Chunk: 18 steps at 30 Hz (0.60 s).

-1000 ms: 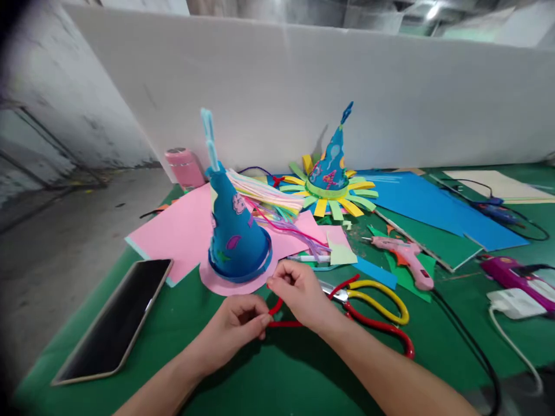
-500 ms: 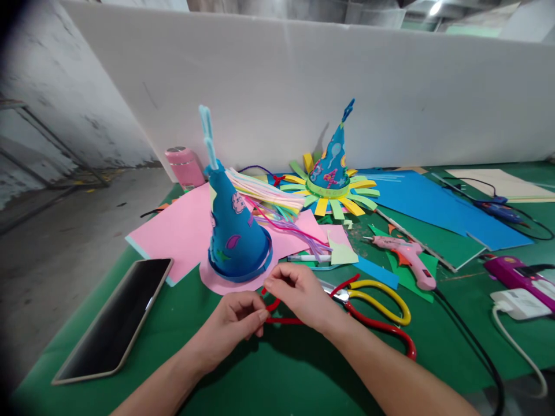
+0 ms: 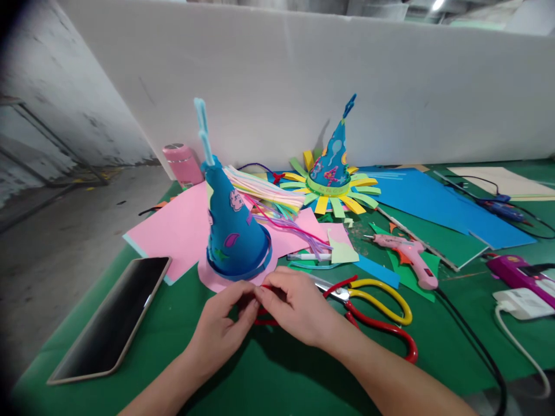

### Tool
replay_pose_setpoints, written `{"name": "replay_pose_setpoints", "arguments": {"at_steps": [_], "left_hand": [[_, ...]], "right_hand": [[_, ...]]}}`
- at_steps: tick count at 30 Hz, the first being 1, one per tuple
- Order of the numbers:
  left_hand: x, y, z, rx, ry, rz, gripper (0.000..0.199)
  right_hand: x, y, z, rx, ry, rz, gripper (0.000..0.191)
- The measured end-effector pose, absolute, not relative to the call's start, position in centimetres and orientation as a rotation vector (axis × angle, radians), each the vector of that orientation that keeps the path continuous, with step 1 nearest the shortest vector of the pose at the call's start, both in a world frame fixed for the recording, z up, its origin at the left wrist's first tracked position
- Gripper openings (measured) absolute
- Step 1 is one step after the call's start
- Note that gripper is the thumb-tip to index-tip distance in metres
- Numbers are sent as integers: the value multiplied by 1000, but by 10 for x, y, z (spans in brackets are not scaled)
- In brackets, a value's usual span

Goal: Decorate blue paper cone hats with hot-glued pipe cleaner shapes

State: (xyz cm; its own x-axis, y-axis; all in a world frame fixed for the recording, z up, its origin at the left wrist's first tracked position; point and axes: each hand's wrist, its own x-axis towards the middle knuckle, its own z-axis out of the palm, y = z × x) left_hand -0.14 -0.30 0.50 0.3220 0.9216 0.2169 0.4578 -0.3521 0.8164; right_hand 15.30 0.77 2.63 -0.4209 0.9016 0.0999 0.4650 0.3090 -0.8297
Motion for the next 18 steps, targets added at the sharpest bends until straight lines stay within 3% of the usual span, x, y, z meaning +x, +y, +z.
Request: {"name": "replay_pose_setpoints", "arguments": {"at_steps": [7,18], "left_hand": [[-4,-3,0,2331,1301,1032,11],[-3,-2,2,2514,1316,1052,17]], "right_hand": [[157,7,29,-1237,-2120,938,16],[155,5,33,-1211,-2277,793,19]]}}
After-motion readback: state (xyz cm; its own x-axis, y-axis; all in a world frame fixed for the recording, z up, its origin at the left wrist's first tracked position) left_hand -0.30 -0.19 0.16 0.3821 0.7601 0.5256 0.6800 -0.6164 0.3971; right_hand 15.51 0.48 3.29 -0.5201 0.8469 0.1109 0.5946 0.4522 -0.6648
